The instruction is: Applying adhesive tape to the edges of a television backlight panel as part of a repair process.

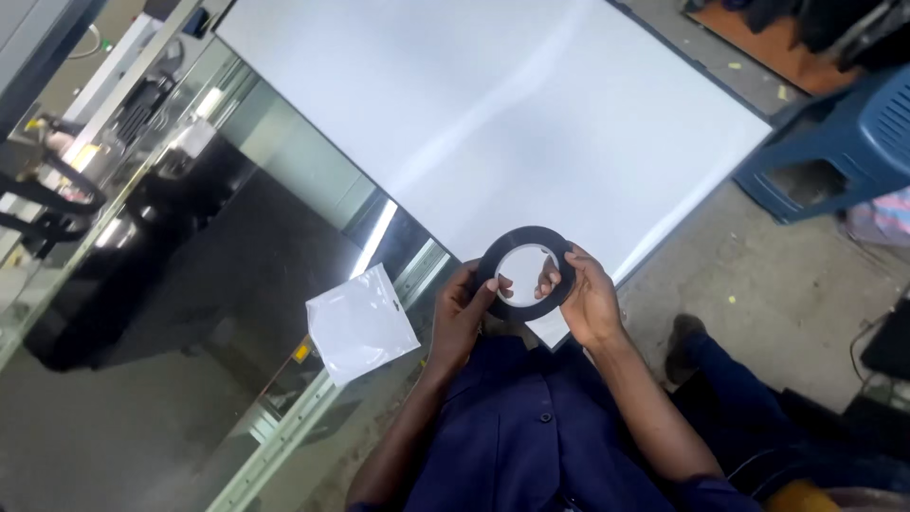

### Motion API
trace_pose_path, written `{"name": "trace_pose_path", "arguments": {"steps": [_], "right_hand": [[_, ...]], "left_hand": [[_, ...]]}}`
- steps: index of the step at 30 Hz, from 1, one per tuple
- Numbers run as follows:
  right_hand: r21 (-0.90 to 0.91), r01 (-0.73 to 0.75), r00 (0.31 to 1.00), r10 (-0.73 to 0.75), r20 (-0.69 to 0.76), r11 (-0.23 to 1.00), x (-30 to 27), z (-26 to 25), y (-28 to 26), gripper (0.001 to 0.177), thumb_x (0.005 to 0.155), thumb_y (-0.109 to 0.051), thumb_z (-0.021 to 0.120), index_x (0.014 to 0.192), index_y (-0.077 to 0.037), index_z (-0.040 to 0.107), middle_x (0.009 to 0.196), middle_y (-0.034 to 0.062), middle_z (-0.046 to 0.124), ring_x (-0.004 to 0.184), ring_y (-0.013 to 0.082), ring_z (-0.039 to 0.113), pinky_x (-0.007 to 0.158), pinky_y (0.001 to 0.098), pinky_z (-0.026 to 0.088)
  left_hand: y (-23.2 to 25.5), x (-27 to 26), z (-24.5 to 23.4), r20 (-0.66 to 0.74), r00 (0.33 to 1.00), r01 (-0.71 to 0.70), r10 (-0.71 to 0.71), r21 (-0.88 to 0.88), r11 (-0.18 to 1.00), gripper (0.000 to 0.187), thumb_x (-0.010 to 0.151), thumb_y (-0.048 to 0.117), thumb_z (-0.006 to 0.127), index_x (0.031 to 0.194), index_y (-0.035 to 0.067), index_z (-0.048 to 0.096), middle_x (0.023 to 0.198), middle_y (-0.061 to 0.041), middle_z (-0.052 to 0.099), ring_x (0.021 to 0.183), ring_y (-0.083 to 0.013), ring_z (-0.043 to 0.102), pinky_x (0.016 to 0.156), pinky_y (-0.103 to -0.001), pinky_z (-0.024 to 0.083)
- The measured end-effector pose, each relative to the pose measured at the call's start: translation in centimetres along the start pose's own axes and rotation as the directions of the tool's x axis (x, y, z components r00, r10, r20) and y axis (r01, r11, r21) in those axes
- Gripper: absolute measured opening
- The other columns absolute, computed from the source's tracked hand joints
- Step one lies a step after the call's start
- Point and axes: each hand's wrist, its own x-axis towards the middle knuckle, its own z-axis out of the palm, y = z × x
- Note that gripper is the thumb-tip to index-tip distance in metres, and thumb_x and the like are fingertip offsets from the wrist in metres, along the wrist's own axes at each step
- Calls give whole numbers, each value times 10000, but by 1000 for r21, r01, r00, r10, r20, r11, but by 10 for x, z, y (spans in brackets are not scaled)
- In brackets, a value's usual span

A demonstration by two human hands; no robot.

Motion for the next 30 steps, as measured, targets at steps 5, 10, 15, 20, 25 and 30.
{"name": "trace_pose_path", "arguments": {"steps": [5,10,15,20,25,30], "right_hand": [[-66,-165,986,167,25,984,12,-34,-26,315,965,-170,420,1148,20,591,647,64,466,630,230,597,702,399,547],[-183,-262,956,281,87,948,-4,-44,-60,310,965,-183,428,1127,15,602,625,69,472,632,212,606,685,375,563],[-452,-163,965,237,112,877,-14,-39,-84,304,941,-184,447,1154,0,563,654,119,575,704,208,673,695,353,575],[-775,572,820,-217,529,269,-57,-46,-93,620,868,-433,659,1259,16,484,1142,171,547,1154,329,507,983,466,416],[-602,799,595,167,786,-13,-90,-30,-99,748,657,-568,845,1141,-32,647,964,131,633,1018,349,605,919,523,450],[-614,775,489,470,735,153,-74,-37,-113,401,833,-201,700,1200,-47,651,816,95,683,784,265,709,784,443,563]], "left_hand": [[-10,-12,44,-203,978,27,-38,-57,998,300,957,111,612,1227,-19,609,966,-195,733,908,-225,690,801,-381,549],[-46,-31,60,-376,927,3,18,53,999,188,963,187,641,1075,54,712,868,-122,740,792,-118,661,714,-301,536],[-56,-39,77,-436,899,-7,27,47,999,163,909,124,683,1005,-5,710,767,-114,716,594,-141,672,553,-291,578],[-54,-63,100,-476,879,53,-24,46,998,152,921,130,668,1011,13,708,708,-120,708,603,-135,662,516,-293,552],[-75,-87,122,-558,822,94,-110,-57,994,151,890,55,660,1028,-5,668,781,-182,715,597,-153,682,492,-256,561],[-97,-106,155,-669,713,-25,-211,-325,945,189,910,33,624,1070,-62,592,821,-173,698,663,-181,718,576,-265,625]]}}
